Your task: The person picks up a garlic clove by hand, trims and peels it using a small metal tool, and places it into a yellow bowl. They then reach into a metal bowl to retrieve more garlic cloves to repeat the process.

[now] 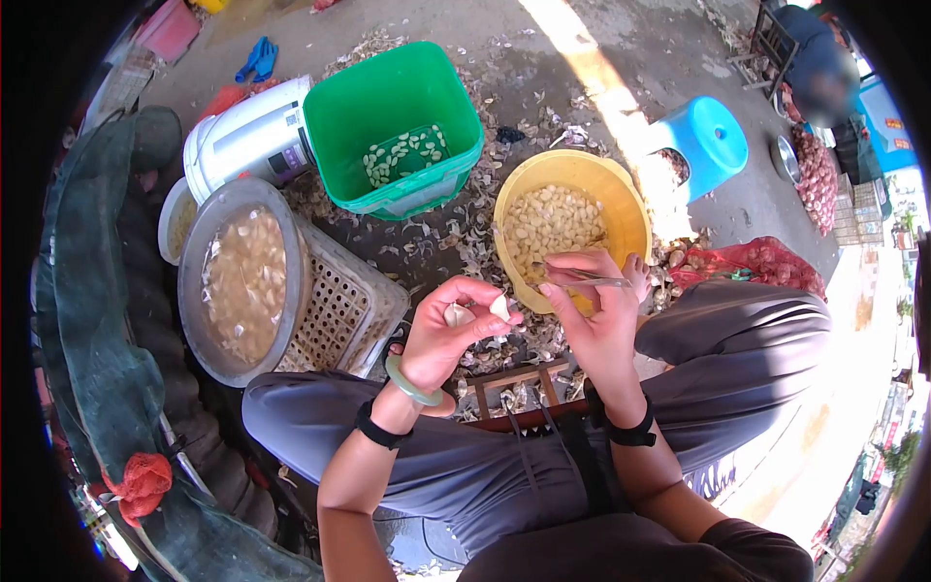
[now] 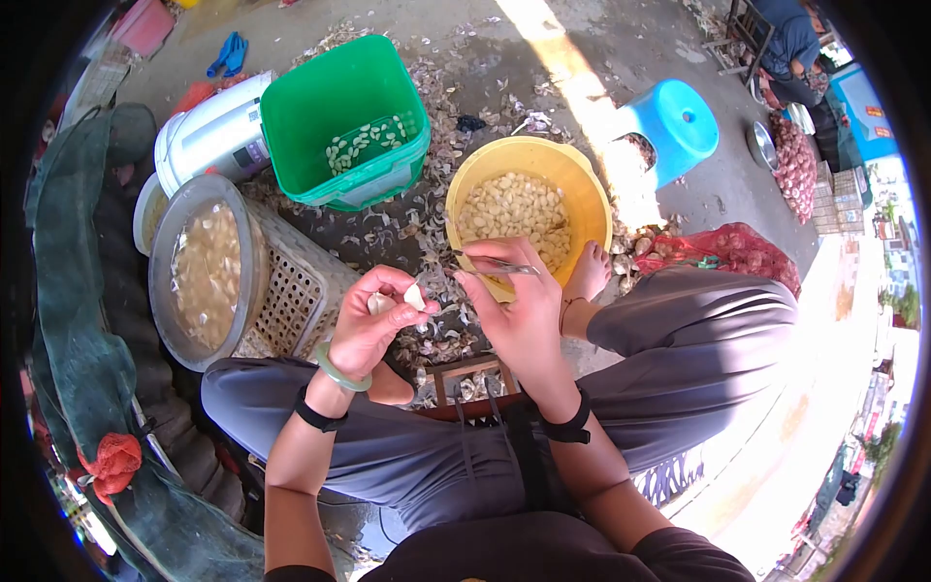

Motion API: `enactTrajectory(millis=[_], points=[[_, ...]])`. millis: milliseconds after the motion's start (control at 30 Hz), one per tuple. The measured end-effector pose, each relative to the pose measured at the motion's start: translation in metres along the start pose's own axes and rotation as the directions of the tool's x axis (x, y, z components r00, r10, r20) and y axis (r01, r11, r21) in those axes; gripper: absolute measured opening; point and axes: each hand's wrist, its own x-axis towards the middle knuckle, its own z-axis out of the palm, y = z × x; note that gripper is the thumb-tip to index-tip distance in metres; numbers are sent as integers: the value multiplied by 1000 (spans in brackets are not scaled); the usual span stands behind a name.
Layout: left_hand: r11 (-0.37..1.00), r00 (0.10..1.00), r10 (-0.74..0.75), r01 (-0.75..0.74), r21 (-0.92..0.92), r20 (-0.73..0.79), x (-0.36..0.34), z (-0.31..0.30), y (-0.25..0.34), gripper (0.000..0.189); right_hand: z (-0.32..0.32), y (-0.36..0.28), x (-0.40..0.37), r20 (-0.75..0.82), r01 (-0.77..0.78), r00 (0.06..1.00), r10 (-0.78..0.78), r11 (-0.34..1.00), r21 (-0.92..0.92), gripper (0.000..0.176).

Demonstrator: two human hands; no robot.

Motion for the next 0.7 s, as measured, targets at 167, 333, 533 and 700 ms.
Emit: enactTrajectory(millis=[167,333,533,700], points=[[999,999,36,-36,21,11,1,-1,-2,23,5,-20,-2,10,125,992,-127,982,141,28],[999,999,38,-38,21,-28,0,1,2,22,8,-16,-7,-23,107,994,-105,949,297,28],[997,997,75,-75,-3,-13,1,-1,0,23,11,-12,-10,-21,114,993,-113,948,298,24],[997,997,72,-72,2,-26,0,0,-1,24,13,-14,-10,-31,104,995,-99,944,312,24]])
